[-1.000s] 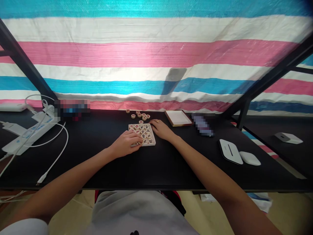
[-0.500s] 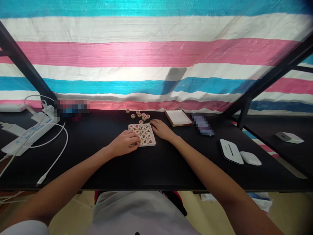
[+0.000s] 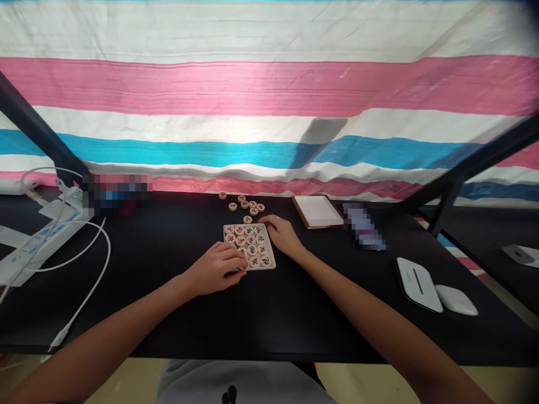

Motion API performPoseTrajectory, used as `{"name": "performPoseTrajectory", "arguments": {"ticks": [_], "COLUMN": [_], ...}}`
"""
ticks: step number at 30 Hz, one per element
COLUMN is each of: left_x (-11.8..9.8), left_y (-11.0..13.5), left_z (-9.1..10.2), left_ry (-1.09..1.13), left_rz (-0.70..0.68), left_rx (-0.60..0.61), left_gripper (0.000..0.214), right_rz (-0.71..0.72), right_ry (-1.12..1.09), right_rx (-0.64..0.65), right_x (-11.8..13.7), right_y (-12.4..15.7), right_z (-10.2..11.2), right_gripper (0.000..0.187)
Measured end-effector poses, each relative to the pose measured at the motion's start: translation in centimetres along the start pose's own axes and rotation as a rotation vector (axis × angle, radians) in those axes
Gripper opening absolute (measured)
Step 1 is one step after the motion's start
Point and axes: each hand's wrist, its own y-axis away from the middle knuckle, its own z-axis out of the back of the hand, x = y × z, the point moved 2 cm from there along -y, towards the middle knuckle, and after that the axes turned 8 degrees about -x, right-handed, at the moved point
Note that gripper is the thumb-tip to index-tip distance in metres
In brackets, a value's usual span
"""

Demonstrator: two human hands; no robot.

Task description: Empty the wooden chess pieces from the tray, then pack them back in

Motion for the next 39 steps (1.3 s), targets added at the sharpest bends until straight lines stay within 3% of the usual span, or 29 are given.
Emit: {"name": "performPoseTrajectory", "arguments": {"ticks": [3,14,26,39], "left_x": [0.1,0.4,1.0,0.7], "left_y": [-0.1,-0.6,-0.3,-0.2], "left_z": [0.0,0.0,-0.1,-0.5], "left_ry": [0.021,0.060,0.040,-0.050], "left_rz": [0.009,0.056,0.086,0.016], "left_rx": [-0.015,-0.041,-0.019,-0.039], "left_gripper": [0.010,0.008,0.009,0.012], "right_rz": [-0.086,0.094,0.110,0.132], "right_ry": [-0.116,-0.108,-0.079,-0.039], "right_rx": [-0.096,0.083,0.104,0.105], "right_x": [0.2,1.7,1.8,1.5], "right_y": [0.0,-0.4,-0.3,0.4], "right_z": [0.3,0.1,0.0,0.2], "right_gripper": [0.024,0.020,0.021,0.023]}}
